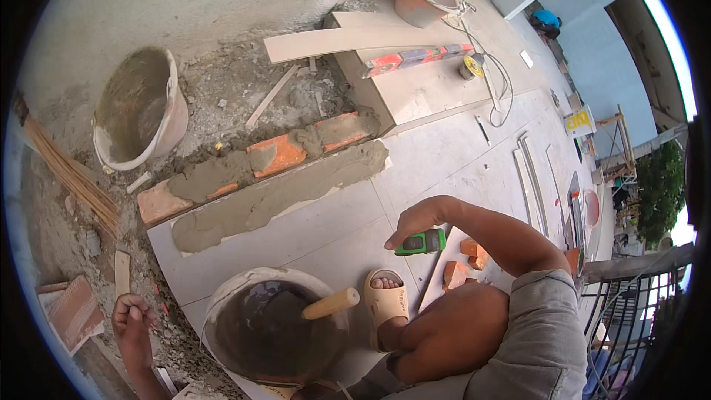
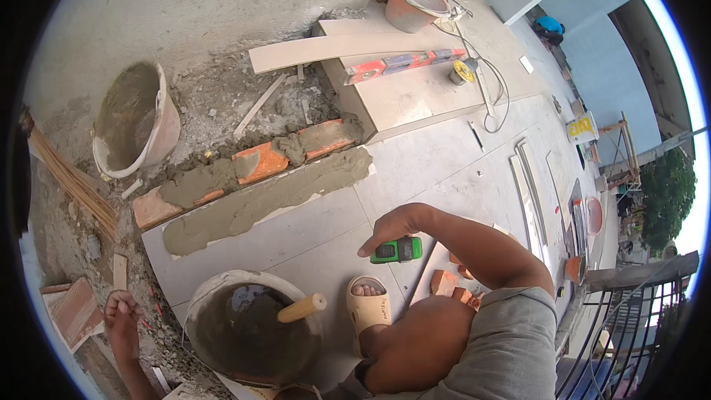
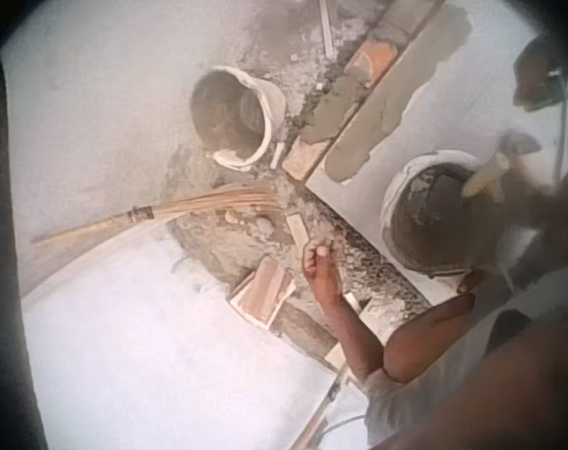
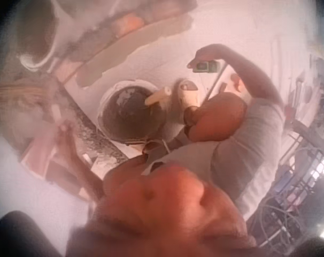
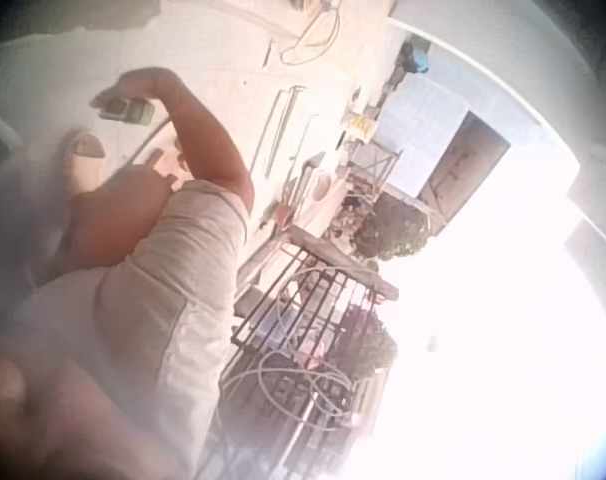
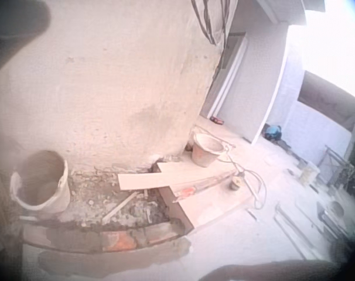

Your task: The person scoops cement from a bucket using a trowel and spreads it onto the floor. They then place a rectangular tile onto the cement, press it down, and use a tape measure to check the spacing.

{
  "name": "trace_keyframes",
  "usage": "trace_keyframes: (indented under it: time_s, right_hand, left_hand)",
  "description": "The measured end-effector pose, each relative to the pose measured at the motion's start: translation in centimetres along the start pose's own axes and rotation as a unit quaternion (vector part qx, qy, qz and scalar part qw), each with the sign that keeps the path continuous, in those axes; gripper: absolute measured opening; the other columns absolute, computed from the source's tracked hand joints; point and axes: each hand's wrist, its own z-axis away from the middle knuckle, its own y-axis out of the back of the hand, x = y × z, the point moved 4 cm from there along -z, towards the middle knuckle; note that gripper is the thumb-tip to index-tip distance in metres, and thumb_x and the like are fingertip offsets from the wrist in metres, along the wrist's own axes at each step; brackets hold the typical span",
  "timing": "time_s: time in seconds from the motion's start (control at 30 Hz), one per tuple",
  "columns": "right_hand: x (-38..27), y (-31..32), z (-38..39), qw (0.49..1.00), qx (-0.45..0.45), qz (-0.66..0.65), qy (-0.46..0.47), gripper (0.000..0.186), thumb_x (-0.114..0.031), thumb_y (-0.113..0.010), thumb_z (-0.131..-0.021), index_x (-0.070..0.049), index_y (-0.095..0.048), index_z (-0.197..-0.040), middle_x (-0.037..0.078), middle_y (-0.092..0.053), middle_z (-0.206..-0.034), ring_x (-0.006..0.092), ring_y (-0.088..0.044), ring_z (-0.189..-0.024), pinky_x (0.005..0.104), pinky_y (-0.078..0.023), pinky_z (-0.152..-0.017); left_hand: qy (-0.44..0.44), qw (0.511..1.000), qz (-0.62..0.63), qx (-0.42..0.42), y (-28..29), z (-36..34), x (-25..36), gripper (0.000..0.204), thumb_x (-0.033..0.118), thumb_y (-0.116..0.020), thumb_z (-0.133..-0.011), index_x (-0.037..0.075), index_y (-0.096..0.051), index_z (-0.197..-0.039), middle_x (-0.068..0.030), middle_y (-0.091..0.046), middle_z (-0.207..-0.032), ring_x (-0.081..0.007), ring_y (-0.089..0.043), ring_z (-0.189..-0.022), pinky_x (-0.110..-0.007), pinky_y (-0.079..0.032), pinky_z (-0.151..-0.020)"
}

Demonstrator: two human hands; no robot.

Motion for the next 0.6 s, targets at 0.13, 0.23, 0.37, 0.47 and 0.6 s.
trace_keyframes:
  time_s: [0.13, 0.23, 0.37, 0.47, 0.6]
  right_hand:
    - [7.5, -3.5, -1.1, 0.989, -0.040, -0.140, 0.010, 0.055, -0.062, -0.070, -0.081, -0.007, -0.072, -0.082, 0.002, -0.063, -0.071, 0.0132, -0.058, -0.055, 0.0315, -0.045, -0.048]
    - [11.6, -8.7, 1.3, 0.966, -0.051, -0.251, -0.031, 0.056, -0.062, -0.070, -0.080, -0.007, -0.072, -0.084, 0.002, -0.064, -0.074, 0.0133, -0.059, -0.059, 0.0313, -0.047, -0.052]
    - [16.7, -17.9, 8.2, 0.943, -0.049, -0.315, -0.098, 0.058, -0.063, -0.072, -0.077, -0.006, -0.074, -0.091, 0.006, -0.068, -0.082, 0.0180, -0.063, -0.068, 0.0339, -0.051, -0.063]
    - [22.3, -29.1, 13.1, 0.939, -0.044, -0.289, -0.182, 0.068, -0.067, -0.073, -0.070, -0.006, -0.076, -0.100, 0.012, -0.071, -0.094, 0.0247, -0.067, -0.079, 0.0393, -0.052, -0.074]
    - [24.7, -43.2, 21.5, 0.908, -0.129, -0.347, -0.195, 0.073, -0.069, -0.069, -0.071, -0.007, -0.074, -0.109, 0.010, -0.071, -0.104, 0.0260, -0.066, -0.091, 0.0423, -0.052, -0.081]
  left_hand:
    - [0.154, 0.951, -0.214, -0.163, -4.8, 6.7, 7.8, 0.069, 0.043, -0.072, -0.089, 0.007, -0.049, -0.144, -0.0111, -0.060, -0.128, -0.0217, -0.054, -0.119, -0.040, -0.039, -0.109]
    - [0.273, 0.873, -0.298, -0.274, -8.1, 12.0, 6.3, 0.048, 0.023, -0.064, -0.094, 0.006, -0.054, -0.137, -0.0079, -0.062, -0.125, -0.0240, -0.058, -0.116, -0.039, -0.047, -0.099]
    - [0.401, 0.772, -0.345, -0.353, -8.8, 17.1, 5.8, 0.038, 0.024, -0.053, -0.098, 0.004, -0.063, -0.129, -0.0124, -0.069, -0.115, -0.0255, -0.063, -0.111, -0.034, -0.048, -0.096]
    - [0.413, 0.773, -0.359, -0.322, -5.6, 21.0, 3.5, 0.038, 0.027, -0.053, -0.097, 0.006, -0.065, -0.127, -0.0171, -0.070, -0.113, -0.0311, -0.064, -0.109, -0.035, -0.049, -0.094]
    - [0.254, 0.680, -0.582, -0.367, -8.6, 26.1, 5.4, 0.052, 0.037, -0.055, -0.097, 0.006, -0.053, -0.138, -0.0258, -0.058, -0.129, -0.0407, -0.058, -0.113, -0.045, -0.046, -0.097]
